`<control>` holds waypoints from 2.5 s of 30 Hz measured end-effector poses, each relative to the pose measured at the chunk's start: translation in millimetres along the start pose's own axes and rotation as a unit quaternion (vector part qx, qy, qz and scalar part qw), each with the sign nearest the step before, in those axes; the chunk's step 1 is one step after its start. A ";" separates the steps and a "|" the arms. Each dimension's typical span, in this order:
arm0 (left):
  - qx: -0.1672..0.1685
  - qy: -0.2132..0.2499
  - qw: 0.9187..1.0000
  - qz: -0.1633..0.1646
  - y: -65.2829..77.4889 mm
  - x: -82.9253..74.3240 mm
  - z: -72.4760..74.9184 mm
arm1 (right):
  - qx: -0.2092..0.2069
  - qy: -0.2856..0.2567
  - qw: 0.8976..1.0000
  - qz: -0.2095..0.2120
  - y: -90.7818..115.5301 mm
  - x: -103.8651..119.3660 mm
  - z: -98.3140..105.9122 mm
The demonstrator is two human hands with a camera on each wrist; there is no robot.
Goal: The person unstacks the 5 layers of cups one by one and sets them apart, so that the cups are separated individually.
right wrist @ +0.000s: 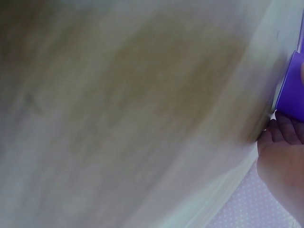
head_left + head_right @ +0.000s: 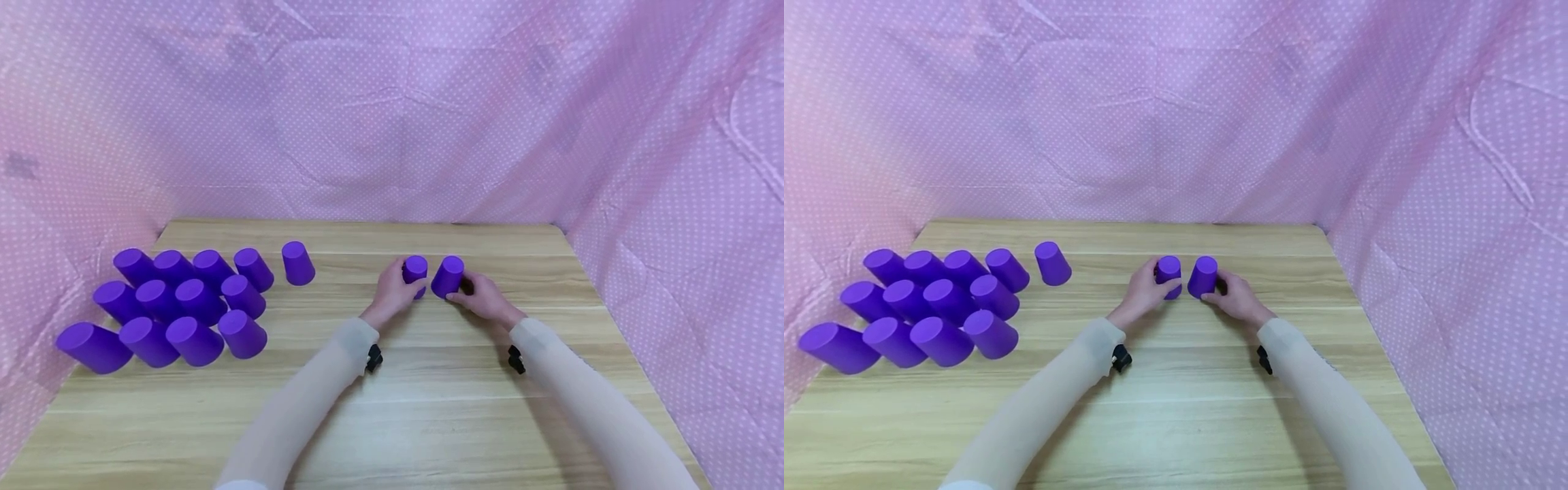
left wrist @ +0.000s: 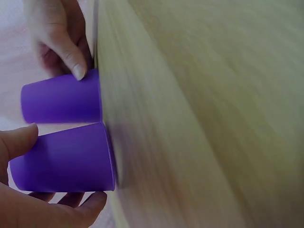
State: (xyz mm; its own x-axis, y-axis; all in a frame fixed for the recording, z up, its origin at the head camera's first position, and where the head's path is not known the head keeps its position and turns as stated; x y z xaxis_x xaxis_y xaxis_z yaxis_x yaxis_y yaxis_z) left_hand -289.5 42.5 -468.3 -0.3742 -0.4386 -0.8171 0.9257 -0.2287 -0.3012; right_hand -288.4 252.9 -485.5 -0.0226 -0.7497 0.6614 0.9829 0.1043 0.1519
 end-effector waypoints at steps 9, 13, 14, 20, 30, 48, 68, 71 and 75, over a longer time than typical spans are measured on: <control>-0.023 -0.004 1.000 0.014 22.9 11.5 50.6 | 0.008 -0.006 1.000 0.004 1.0 1.2 -2.4; -0.021 -0.015 0.999 0.019 33.9 17.3 78.6 | 0.012 -0.011 1.000 0.004 2.0 1.5 -2.0; -0.018 -0.018 0.999 0.021 36.6 18.4 84.6 | 0.013 -0.012 1.000 0.004 2.0 1.1 -1.7; 0.000 -0.027 0.998 0.051 55.1 24.1 113.2 | 0.005 -0.004 1.000 0.001 1.4 -0.5 -0.5; -0.044 -0.026 0.994 0.100 82.9 35.8 154.8 | 0.013 -0.011 1.000 -0.002 2.1 1.2 -2.5; -0.071 -0.004 0.981 0.179 100.9 51.2 172.8 | 0.014 -0.015 1.000 -0.006 2.1 -0.9 -0.9; -0.043 -0.047 0.984 0.164 103.5 56.1 177.9 | 0.013 -0.087 0.996 0.019 4.5 17.2 -12.3; -0.039 -0.055 0.986 0.153 103.5 58.6 177.0 | 0.038 -0.104 0.993 0.025 10.5 34.6 -25.8; -0.033 -0.062 0.986 0.151 103.2 61.0 175.1 | 0.074 -0.130 0.988 0.029 19.8 60.4 -50.6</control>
State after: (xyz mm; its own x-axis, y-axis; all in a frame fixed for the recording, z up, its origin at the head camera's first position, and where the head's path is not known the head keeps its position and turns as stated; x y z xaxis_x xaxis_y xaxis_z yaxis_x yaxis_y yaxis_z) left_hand -226.3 -160.0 -463.1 -0.0815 -0.5813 -0.8096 0.9959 -0.0163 -0.0886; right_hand -261.1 176.7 -479.7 -0.0330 -0.5485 0.8355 0.9467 0.2507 0.2021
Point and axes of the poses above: each hand's wrist, its own y-axis away from the middle knuckle, its own z-axis out of the back of the hand, x = y × z, the point moved 3 cm from there along -y, towards the middle knuckle, and after that the axes turned 15 degrees about -z, right-handed, at the moved point
